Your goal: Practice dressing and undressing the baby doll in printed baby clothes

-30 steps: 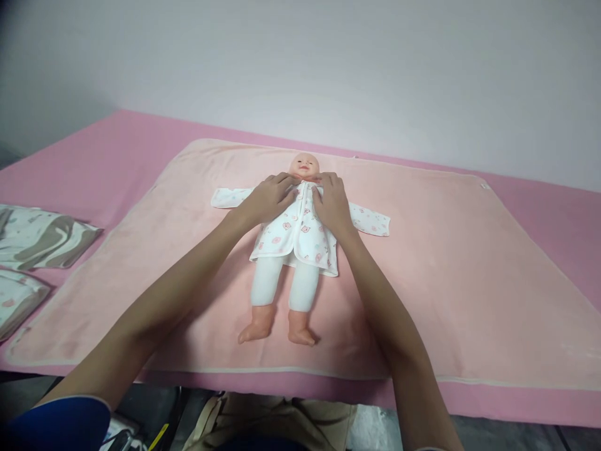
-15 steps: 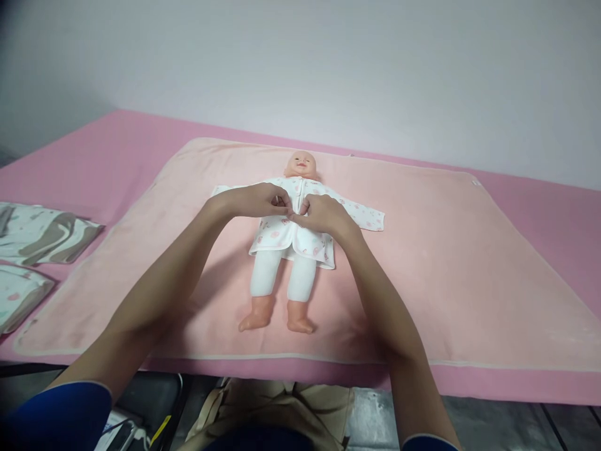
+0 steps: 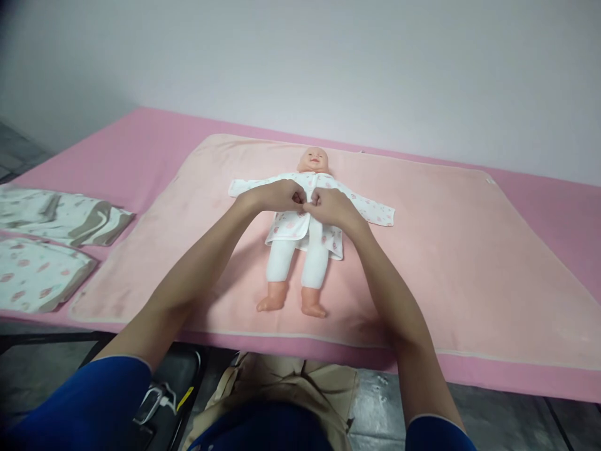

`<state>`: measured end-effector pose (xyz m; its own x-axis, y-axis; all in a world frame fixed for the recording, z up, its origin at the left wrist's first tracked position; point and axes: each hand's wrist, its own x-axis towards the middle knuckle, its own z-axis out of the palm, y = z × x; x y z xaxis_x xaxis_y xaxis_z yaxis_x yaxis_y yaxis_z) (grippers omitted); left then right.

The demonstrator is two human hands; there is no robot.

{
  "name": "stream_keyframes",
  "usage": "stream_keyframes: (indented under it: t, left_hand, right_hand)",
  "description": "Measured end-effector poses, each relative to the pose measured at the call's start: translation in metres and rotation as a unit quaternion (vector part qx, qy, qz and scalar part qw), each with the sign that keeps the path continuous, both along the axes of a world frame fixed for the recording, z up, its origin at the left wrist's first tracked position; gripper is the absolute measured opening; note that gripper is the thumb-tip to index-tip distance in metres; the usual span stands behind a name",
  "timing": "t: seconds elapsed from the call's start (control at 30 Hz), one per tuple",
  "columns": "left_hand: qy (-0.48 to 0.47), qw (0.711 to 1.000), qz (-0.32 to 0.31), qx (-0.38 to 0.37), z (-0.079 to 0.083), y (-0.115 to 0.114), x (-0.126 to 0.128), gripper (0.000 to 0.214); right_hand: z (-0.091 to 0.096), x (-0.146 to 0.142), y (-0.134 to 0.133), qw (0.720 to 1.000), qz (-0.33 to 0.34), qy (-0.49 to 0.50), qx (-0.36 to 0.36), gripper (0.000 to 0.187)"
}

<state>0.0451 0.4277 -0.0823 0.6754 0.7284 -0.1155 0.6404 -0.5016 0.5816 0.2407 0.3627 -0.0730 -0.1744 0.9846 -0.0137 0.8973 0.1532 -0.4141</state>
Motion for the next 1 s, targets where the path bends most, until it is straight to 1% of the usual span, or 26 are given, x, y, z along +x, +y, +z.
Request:
stream_keyframes:
  t: [0.07,0.13,0.17,0.23,0.3,0.33,0.4,0.47,0.5,0.53,0.57,0.6,0.63,0.67,0.7,0.73,0.77,0.8,0.83,0.87,0.9,0.93,0.97,1.0]
  left_hand:
    - [-0.02,1.0,0.003,-0.024,-0.005,0.0,-0.001,0.012]
    - [-0.056,0.998,0.01,-0.031,-0.013,-0.004,-0.005,0.015]
    - [-0.076,0.997,0.014,-0.011,-0.017,-0.008,-0.008,0.018]
    - [-0.101,0.993,0.009,0.06,-0.026,-0.022,-0.018,0.024]
    - [-0.107,0.988,-0.011,0.107,-0.03,-0.045,-0.033,0.032]
    - [-0.104,0.988,-0.026,0.109,-0.031,-0.059,-0.041,0.035]
    - [-0.089,0.991,-0.057,0.077,-0.028,-0.092,-0.058,0.04]
    - [-0.062,0.994,-0.077,0.036,-0.024,-0.124,-0.075,0.043]
    - [-0.051,0.996,-0.076,0.02,-0.021,-0.138,-0.086,0.045]
    - [-0.045,0.997,-0.061,0.011,-0.02,-0.15,-0.098,0.047]
    - [-0.046,0.998,-0.032,0.014,-0.018,-0.159,-0.112,0.048]
    - [-0.051,0.998,0.012,0.029,-0.018,-0.166,-0.129,0.049]
    - [-0.053,0.995,0.07,0.054,-0.018,-0.171,-0.15,0.049]
    - [-0.046,0.985,0.141,0.085,-0.019,-0.174,-0.174,0.05]
    - [-0.023,0.968,0.219,0.119,-0.02,-0.177,-0.201,0.053]
    - [0.022,0.94,0.304,0.151,-0.022,-0.18,-0.229,0.057]
    - [0.082,0.904,0.386,0.163,-0.026,-0.183,-0.257,0.063]
    - [0.146,0.866,0.452,0.157,-0.03,-0.188,-0.285,0.069]
    - [0.2,0.829,0.505,0.138,-0.035,-0.194,-0.309,0.074]
    - [0.232,0.801,0.54,0.117,-0.041,-0.201,-0.329,0.084]
    - [0.246,0.787,0.558,0.092,-0.048,-0.209,-0.345,0.094]
    - [0.251,0.78,0.568,0.074,-0.055,-0.217,-0.357,0.098]
    - [0.249,0.782,0.568,0.067,-0.061,-0.224,-0.364,0.096]
    - [0.245,0.787,0.562,0.071,-0.066,-0.231,-0.368,0.089]
  right_hand:
    - [-0.001,0.001,0.0,1.0,-0.013,0.01,0.013,0.02]
    - [-0.004,-0.001,-0.008,1.0,-0.017,-0.012,0.015,0.023]
    - [-0.006,-0.002,-0.015,1.0,-0.012,-0.019,0.019,0.024]
    - [-0.01,-0.005,-0.038,0.999,-0.003,-0.015,0.038,0.026]
    - [-0.014,-0.009,-0.07,0.999,0.022,0.004,0.038,0.025]
    - [-0.017,-0.012,-0.089,0.999,0.044,0.018,0.023,0.023]
    - [-0.023,-0.016,-0.128,0.994,0.098,0.048,-0.01,0.019]
    - [-0.03,-0.019,-0.168,0.987,0.14,0.075,-0.015,0.016]
    - [-0.034,-0.019,-0.187,0.985,0.15,0.088,-0.007,0.014]
    - [-0.038,-0.019,-0.204,0.983,0.152,0.102,0.001,0.011]
    - [-0.042,-0.017,-0.221,0.981,0.152,0.118,0.003,0.009]
    - [-0.046,-0.015,-0.237,0.98,0.151,0.133,0.0,0.007]
    - [-0.049,-0.012,-0.252,0.978,0.152,0.146,-0.007,0.007]
    - [-0.053,-0.009,-0.267,0.976,0.155,0.155,-0.014,0.007]
    - [-0.057,-0.005,-0.281,0.974,0.159,0.161,-0.019,0.008]
    - [-0.061,-0.001,-0.295,0.973,0.161,0.166,-0.021,0.009]
    - [-0.065,0.002,-0.309,0.972,0.16,0.173,-0.019,0.01]
    - [-0.07,0.005,-0.322,0.971,0.155,0.18,-0.013,0.01]
    - [-0.076,0.008,-0.335,0.971,0.146,0.187,-0.003,0.011]
    - [-0.082,0.009,-0.347,0.972,0.133,0.194,0.008,0.012]
    - [-0.088,0.01,-0.358,0.972,0.12,0.2,0.021,0.013]
    - [-0.094,0.01,-0.368,0.972,0.108,0.204,0.032,0.015]
    - [-0.1,0.009,-0.377,0.973,0.099,0.207,0.04,0.016]
    - [-0.105,0.007,-0.385,0.972,0.092,0.209,0.048,0.017]
